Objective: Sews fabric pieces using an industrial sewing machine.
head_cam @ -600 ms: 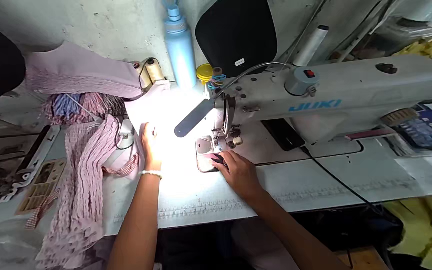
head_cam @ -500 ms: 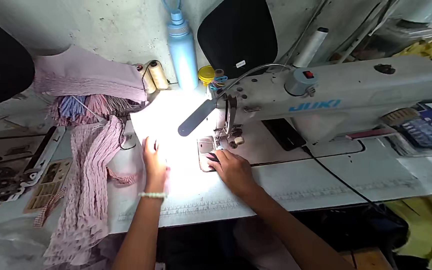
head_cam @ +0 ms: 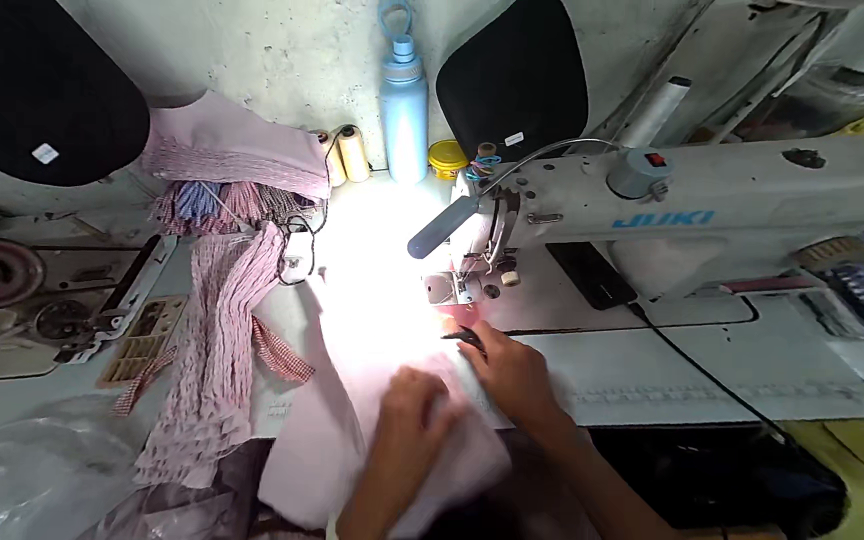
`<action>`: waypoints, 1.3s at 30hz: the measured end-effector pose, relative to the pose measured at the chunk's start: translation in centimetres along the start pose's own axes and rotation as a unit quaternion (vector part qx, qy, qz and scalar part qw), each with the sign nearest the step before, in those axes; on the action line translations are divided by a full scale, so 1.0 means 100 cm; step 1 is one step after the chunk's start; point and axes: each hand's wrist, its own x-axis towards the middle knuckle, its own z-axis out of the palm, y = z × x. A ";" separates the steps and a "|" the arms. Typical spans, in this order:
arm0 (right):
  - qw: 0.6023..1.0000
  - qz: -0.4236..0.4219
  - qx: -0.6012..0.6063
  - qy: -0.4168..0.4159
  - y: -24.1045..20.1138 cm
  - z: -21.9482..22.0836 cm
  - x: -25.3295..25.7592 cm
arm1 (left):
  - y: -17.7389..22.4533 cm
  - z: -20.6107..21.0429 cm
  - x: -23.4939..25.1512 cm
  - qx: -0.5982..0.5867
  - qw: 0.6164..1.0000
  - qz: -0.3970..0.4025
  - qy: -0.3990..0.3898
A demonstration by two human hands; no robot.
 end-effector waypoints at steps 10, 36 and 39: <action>0.984 0.089 0.151 -0.032 0.006 -0.023 -0.029 | -0.010 -0.015 0.072 0.207 0.977 -0.034 -0.026; 0.933 0.015 0.347 0.089 0.004 -0.089 -0.013 | 0.048 -0.067 0.035 -0.180 0.967 0.148 0.102; 0.914 0.026 0.397 0.084 -0.005 -0.087 -0.017 | 0.053 -0.053 0.031 -0.151 0.975 0.149 0.067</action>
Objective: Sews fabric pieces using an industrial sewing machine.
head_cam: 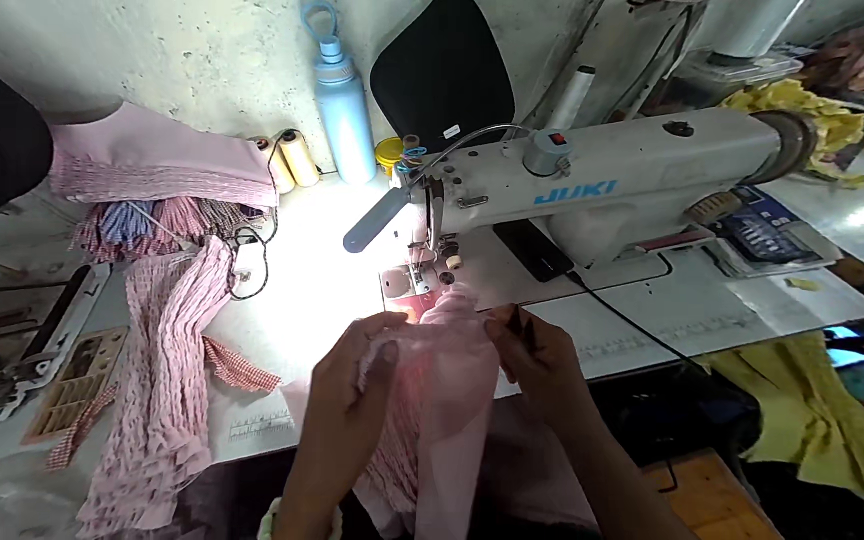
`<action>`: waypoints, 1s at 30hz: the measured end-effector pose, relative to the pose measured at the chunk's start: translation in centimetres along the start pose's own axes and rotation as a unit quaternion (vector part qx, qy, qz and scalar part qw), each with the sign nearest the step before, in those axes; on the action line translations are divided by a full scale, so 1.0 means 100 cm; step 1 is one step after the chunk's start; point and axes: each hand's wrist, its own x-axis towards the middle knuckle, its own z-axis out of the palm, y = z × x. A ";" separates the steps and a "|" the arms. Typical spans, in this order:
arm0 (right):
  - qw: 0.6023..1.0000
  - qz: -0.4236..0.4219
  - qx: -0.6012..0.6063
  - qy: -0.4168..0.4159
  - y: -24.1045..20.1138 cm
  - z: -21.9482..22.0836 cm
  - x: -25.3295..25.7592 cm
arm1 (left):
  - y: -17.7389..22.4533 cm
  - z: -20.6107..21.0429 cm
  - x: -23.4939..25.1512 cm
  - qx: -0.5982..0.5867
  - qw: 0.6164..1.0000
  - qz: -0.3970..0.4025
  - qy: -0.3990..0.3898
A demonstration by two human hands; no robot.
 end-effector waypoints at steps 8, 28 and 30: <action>0.953 -0.226 -0.203 0.020 0.003 0.005 -0.005 | 0.003 0.032 -0.013 0.107 0.993 0.056 -0.018; 0.925 0.236 0.292 -0.061 -0.021 0.000 -0.024 | 0.004 0.018 -0.030 0.183 0.977 0.109 -0.028; 0.934 0.213 0.282 -0.046 -0.022 0.001 -0.025 | 0.005 0.030 -0.032 0.177 0.977 0.115 0.012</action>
